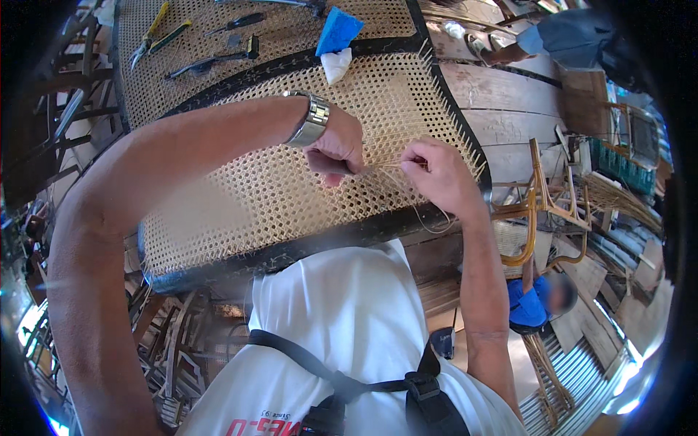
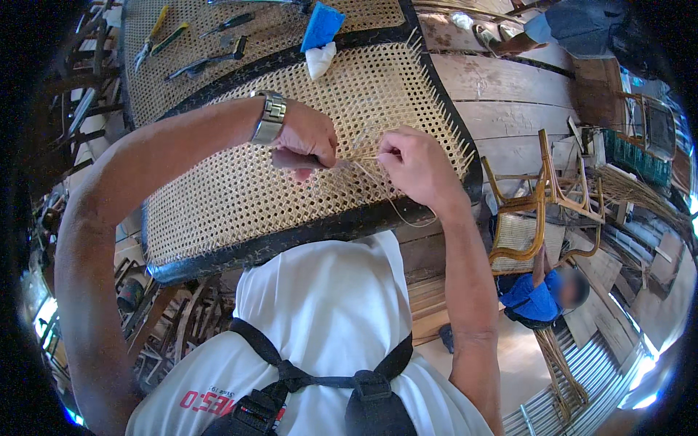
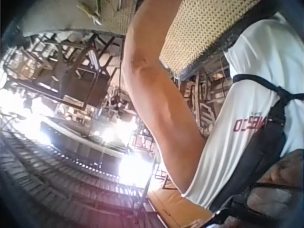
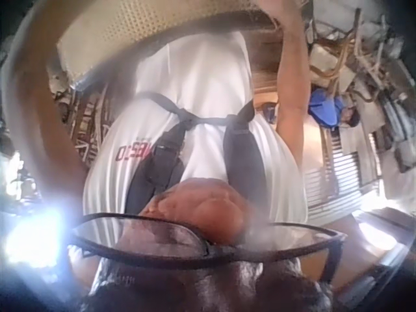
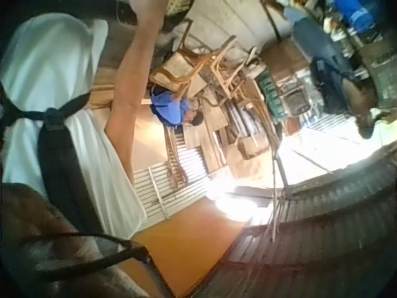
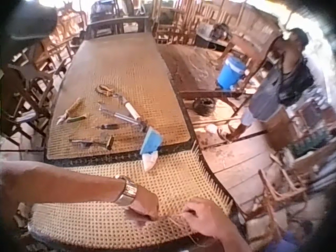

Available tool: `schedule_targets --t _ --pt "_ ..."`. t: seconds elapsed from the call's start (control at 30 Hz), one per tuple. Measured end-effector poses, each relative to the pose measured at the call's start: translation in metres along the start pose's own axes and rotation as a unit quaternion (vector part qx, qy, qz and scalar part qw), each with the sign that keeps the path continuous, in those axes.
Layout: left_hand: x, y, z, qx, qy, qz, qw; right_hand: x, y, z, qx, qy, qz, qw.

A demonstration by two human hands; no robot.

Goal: The recorder is weaving cane into a chair seat or back panel using a thin strand of material and pliers.

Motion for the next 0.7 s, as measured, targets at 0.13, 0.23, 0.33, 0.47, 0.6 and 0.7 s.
schedule_targets --t 0.13,0.23,0.33,0.47,0.6,0.7 --pt "-0.002 -0.01 0.005 0.018 -0.013 0.019 1.0 0.001 -0.001 0.002 0.017 -0.017 -0.029 0.999" --pt "-0.01 -0.012 0.0 0.021 -0.016 0.022 0.999 0.005 -0.003 0.001 0.019 -0.005 -0.015 1.0" --pt "-0.008 -0.024 -0.002 -0.038 -0.077 -0.005 0.996 0.006 -0.003 -0.001 0.014 0.018 -0.014 1.0" --pt "0.003 -0.039 -0.01 -0.086 -0.342 -0.153 0.923 0.007 -0.007 -0.008 0.018 0.037 -0.011 0.999" --pt "0.01 -0.044 -0.005 -0.005 -0.087 -0.202 0.975 0.005 -0.008 -0.015 0.009 0.015 -0.011 1.0" --pt "0.007 -0.013 -0.013 -0.004 0.041 -0.051 0.998 0.01 -0.008 -0.017 0.009 0.015 0.007 1.0"
Point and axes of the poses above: each hand's wrist, its own y-axis away from the middle knuckle, its own z-axis out of the back of the hand, x = y × z, the point moved 3 cm from there along -y, towards the middle knuckle, and after that the axes turned 7 degrees about z, right-handed, at the moved point
